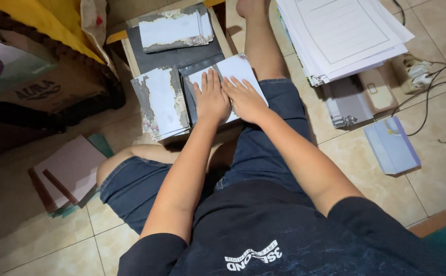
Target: A person sitting on the floor is organizing and stacking various sheets of paper.
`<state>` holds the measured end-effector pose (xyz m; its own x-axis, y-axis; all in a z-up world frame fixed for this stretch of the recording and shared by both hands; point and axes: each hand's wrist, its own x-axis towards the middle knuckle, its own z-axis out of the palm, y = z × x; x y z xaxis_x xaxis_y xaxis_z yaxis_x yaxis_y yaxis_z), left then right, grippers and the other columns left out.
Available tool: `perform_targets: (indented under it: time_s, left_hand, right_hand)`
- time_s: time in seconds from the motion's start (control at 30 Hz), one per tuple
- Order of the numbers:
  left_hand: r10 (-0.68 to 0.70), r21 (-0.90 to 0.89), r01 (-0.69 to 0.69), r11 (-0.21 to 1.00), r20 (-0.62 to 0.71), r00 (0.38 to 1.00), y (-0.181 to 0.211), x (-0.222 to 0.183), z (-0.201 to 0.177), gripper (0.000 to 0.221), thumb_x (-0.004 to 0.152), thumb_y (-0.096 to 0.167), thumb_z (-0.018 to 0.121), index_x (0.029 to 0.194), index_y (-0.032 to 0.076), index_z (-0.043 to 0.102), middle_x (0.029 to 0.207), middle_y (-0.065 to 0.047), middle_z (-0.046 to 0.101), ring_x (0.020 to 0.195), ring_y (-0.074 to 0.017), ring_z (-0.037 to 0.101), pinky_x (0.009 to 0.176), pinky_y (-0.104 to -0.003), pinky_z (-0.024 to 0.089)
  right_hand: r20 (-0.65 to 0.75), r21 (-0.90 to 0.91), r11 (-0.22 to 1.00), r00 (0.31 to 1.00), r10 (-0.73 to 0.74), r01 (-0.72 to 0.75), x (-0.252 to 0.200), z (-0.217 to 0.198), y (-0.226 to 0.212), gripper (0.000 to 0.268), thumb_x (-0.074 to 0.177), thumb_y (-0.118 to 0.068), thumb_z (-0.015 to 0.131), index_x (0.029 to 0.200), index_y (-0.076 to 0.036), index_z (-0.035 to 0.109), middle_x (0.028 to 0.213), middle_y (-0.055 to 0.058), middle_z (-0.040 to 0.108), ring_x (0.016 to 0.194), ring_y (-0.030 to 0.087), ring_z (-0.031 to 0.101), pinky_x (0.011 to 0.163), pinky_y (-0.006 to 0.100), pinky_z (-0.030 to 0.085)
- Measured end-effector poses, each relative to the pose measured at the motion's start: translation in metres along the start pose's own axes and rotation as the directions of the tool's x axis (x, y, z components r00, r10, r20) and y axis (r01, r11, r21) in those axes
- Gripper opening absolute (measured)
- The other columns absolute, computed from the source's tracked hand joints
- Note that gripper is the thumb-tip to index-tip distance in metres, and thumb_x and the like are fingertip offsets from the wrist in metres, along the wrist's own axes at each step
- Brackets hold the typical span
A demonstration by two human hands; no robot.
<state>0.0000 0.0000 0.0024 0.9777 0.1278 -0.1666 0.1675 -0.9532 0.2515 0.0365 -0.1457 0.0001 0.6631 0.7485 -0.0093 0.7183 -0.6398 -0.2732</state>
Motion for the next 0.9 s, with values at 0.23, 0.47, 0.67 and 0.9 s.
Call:
perform_targets:
  time_s: [0.23,0.47,0.67,0.9]
  left_hand:
    - [-0.011,-0.003,0.011,1.000,-0.065,0.998,-0.002,-0.001,0.008,0.065,0.105,0.028,0.024,0.165,0.004,0.017,0.173,-0.015,0.013,0.160,-0.0322,0.010,0.127,-0.057,0.013]
    - [-0.005,0.051,0.006,0.999,-0.023,1.000,-0.001,0.008,-0.001,0.064,0.105,0.031,0.024,0.167,0.015,0.019,0.173,-0.013,0.013,0.160,-0.0339,0.009,0.126,-0.059,0.012]
    - [-0.012,0.061,0.014,0.998,-0.033,0.999,-0.008,0.023,0.006,0.063,0.107,0.030,0.025,0.168,0.018,0.017,0.173,-0.014,0.013,0.160,-0.0335,0.008,0.125,-0.060,0.012]
    - [0.028,0.032,-0.028,0.999,-0.005,1.000,0.003,-0.009,0.012,0.065,0.106,0.034,0.024,0.167,0.012,0.018,0.174,-0.014,0.012,0.160,-0.0336,0.009,0.126,-0.058,0.011]
  right_hand:
    - [0.022,0.025,1.000,1.000,-0.007,0.007,-0.013,0.002,0.001,0.064,0.100,-0.003,0.037,0.164,-0.012,0.032,0.170,0.008,0.029,0.157,0.027,0.024,0.127,0.053,0.016]
    - [-0.039,-0.049,0.997,0.998,0.058,-0.060,0.011,-0.005,-0.006,0.058,0.103,-0.008,0.038,0.161,-0.003,0.035,0.168,0.015,0.033,0.156,0.030,0.027,0.125,0.051,0.019]
    - [0.001,0.025,0.994,0.994,0.105,-0.105,-0.033,-0.004,-0.020,0.057,0.104,-0.007,0.038,0.161,-0.001,0.034,0.169,0.016,0.031,0.157,0.029,0.024,0.127,0.049,0.013]
    - [-0.022,-0.015,0.998,0.998,0.055,-0.055,-0.003,-0.004,-0.007,0.055,0.107,-0.013,0.037,0.161,-0.002,0.032,0.168,0.018,0.029,0.156,0.033,0.024,0.125,0.053,0.019]
